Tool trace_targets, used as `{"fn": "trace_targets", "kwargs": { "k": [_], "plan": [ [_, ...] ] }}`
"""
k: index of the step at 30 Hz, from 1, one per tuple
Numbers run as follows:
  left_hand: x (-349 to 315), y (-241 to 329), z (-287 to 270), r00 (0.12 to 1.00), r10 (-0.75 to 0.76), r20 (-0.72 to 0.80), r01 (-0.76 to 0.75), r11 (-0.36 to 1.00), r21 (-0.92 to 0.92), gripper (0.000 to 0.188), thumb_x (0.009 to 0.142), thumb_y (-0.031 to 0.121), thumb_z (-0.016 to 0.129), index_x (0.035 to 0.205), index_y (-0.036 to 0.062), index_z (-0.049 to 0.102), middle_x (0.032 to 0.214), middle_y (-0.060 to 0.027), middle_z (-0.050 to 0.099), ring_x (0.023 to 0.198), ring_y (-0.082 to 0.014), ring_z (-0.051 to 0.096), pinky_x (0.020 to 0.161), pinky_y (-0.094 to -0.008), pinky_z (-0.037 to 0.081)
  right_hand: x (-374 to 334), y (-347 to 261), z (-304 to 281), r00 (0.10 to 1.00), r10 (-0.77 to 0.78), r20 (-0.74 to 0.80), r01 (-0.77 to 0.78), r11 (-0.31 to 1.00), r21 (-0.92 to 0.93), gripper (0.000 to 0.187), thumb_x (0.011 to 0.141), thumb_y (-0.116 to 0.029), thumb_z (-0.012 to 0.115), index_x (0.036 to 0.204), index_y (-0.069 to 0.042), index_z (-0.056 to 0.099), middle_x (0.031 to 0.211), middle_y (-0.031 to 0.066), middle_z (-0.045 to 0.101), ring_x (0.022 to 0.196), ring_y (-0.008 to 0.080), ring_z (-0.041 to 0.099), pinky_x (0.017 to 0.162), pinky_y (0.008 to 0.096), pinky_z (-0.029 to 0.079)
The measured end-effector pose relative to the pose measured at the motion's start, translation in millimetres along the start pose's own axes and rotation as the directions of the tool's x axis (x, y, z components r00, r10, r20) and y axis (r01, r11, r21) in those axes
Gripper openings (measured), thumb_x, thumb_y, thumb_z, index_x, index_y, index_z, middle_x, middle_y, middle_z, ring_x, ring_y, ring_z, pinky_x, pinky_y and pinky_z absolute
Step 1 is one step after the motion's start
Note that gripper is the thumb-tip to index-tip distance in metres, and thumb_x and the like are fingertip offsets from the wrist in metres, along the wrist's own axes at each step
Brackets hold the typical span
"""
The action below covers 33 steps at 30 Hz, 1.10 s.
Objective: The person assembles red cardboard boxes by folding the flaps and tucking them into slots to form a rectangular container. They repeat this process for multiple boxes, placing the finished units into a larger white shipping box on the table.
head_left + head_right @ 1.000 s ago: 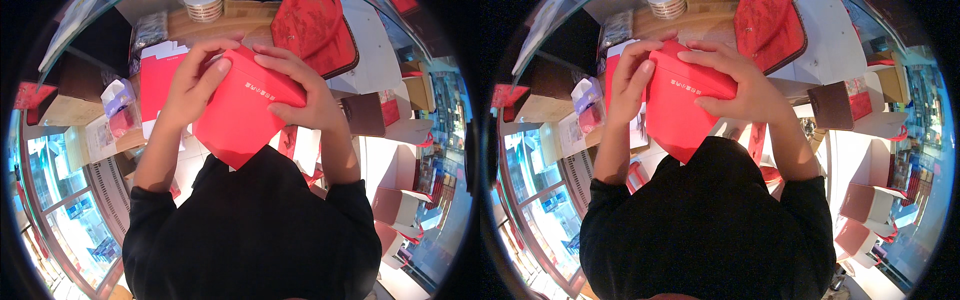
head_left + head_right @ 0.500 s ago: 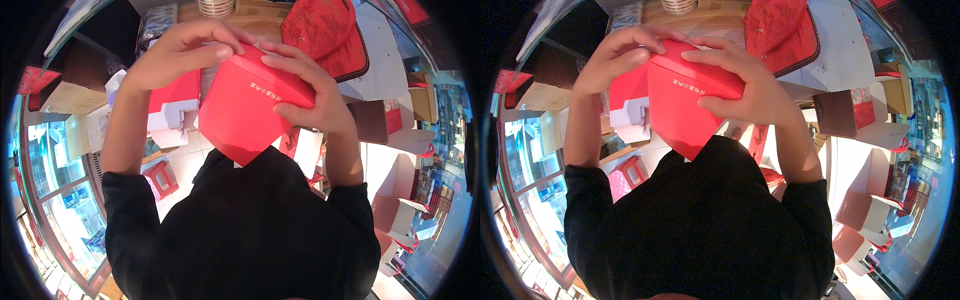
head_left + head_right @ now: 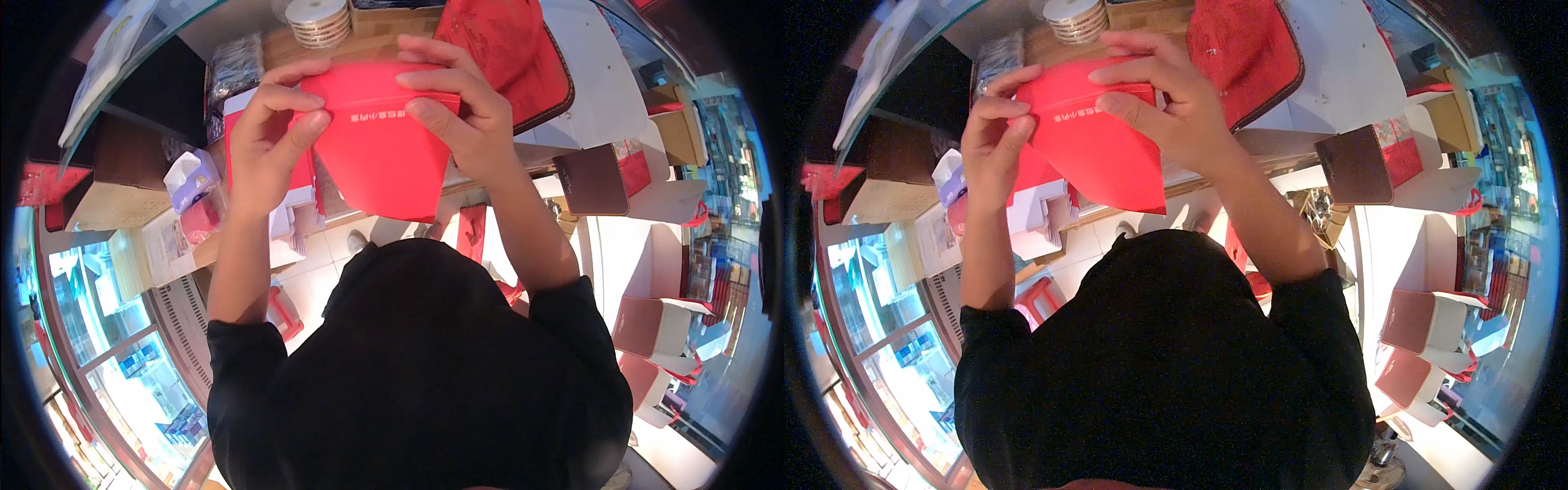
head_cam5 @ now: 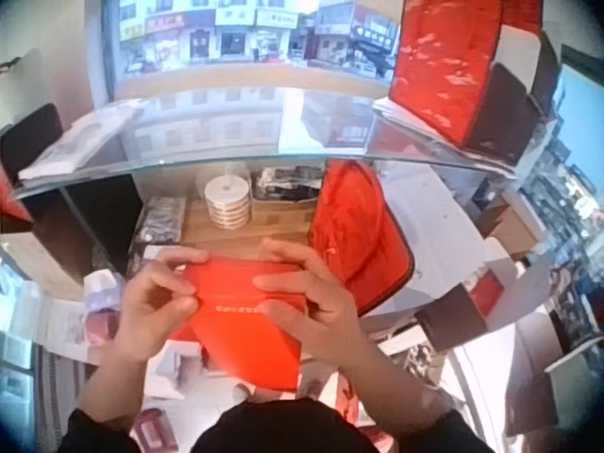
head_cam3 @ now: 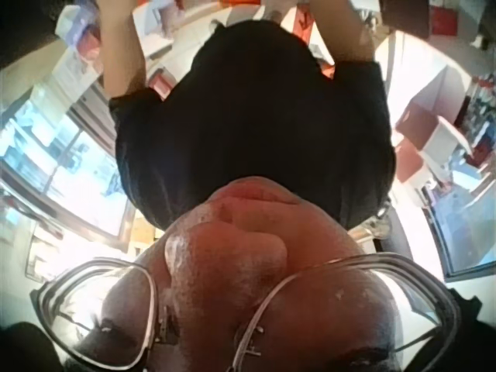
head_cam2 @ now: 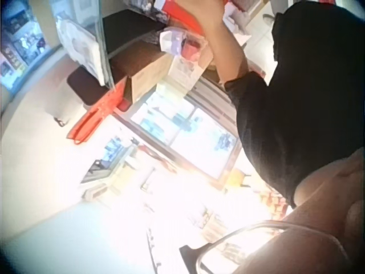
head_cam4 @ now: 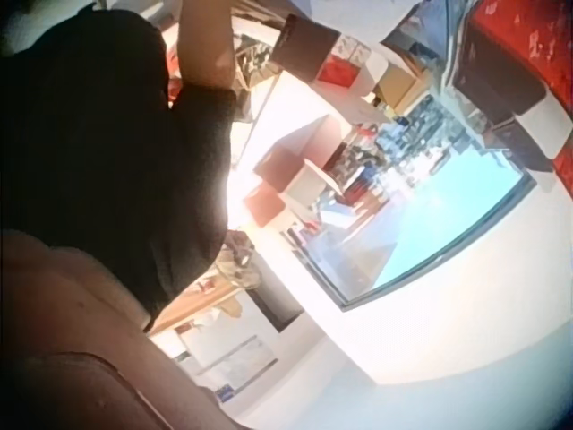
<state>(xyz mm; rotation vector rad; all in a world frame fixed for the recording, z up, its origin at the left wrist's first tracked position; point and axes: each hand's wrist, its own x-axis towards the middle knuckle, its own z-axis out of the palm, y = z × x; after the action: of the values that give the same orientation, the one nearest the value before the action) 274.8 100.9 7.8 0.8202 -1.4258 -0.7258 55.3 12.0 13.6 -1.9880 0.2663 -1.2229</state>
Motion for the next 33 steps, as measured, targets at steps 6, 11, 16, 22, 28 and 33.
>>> {"fn": "trace_targets", "kwargs": {
  "k": [6,11,16,22,28,33],
  "plan": [
    [13.8,34.3,2.6,0.906,-0.072,0.417,-0.316,0.541,0.779,0.051,0.085,0.031,0.068,0.131,0.0112,0.056,0.127,-0.0164,0.055,0.117,-0.0294,0.054,0.096,-0.0383,0.044,4.5,-9.9,-4.0,0.973,0.004,0.229,0.036,0.984,-0.172,0.024,0.085,-0.007,0.067,0.109,-0.005,0.067,0.131,0.0137,0.053,0.116,0.0232,0.055,0.094,0.0319,0.046],
    [7.0,23.4,0.7,0.922,-0.158,0.352,-0.086,0.805,0.587,0.055,0.086,0.033,0.066,0.136,0.0125,0.052,0.122,-0.0156,0.056,0.106,-0.0298,0.057,0.087,-0.0352,0.047,7.0,-10.3,2.3,0.993,0.010,0.116,-0.003,0.998,-0.058,0.025,0.081,-0.003,0.069,0.106,-0.005,0.067,0.129,0.0135,0.055,0.114,0.0233,0.056,0.092,0.0323,0.046],
    [7.3,15.4,3.1,0.897,-0.203,0.393,-0.001,0.888,0.460,0.057,0.086,0.030,0.067,0.138,0.0128,0.050,0.119,-0.0141,0.056,0.103,-0.0270,0.057,0.085,-0.0335,0.047,-0.3,2.3,-5.9,0.976,-0.035,0.215,0.045,0.998,-0.045,0.022,0.079,-0.003,0.072,0.100,-0.005,0.067,0.128,0.0136,0.055,0.115,0.0229,0.056,0.093,0.0331,0.046],
    [4.9,6.9,11.0,0.886,-0.263,0.382,0.040,0.864,0.501,0.055,0.088,0.028,0.066,0.137,0.0096,0.050,0.121,-0.0133,0.055,0.106,-0.0272,0.057,0.089,-0.0326,0.046,-9.1,9.5,-8.9,0.976,0.102,0.193,-0.099,0.995,-0.023,0.032,0.080,-0.005,0.071,0.111,-0.005,0.064,0.134,0.0151,0.051,0.118,0.0239,0.054,0.096,0.0343,0.044],
    [-35.5,-28.0,-33.4,0.915,-0.327,-0.234,0.386,0.880,0.279,0.056,0.096,0.034,0.054,0.142,0.0051,0.038,0.132,-0.0117,0.050,0.121,-0.0245,0.050,0.100,-0.0345,0.040,-22.4,-12.3,-51.6,0.968,0.232,-0.096,-0.233,0.972,-0.001,0.087,0.077,-0.014,0.075,0.148,-0.009,0.024,0.147,0.0176,0.035,0.135,0.0292,0.036,0.111,0.0428,0.030],
    [-66.4,-50.0,-11.9,0.742,-0.489,-0.458,0.208,0.818,-0.536,0.058,0.098,0.046,0.044,0.140,0.0069,0.037,0.143,-0.0075,0.044,0.130,-0.0246,0.043,0.105,-0.0491,0.036,-88.6,18.6,-27.4,0.811,0.560,-0.169,-0.476,0.800,0.365,0.101,0.079,-0.014,0.074,0.152,-0.010,0.004,0.150,0.0214,0.027,0.141,0.0337,0.026,0.112,0.0465,0.026]
  ]
}}
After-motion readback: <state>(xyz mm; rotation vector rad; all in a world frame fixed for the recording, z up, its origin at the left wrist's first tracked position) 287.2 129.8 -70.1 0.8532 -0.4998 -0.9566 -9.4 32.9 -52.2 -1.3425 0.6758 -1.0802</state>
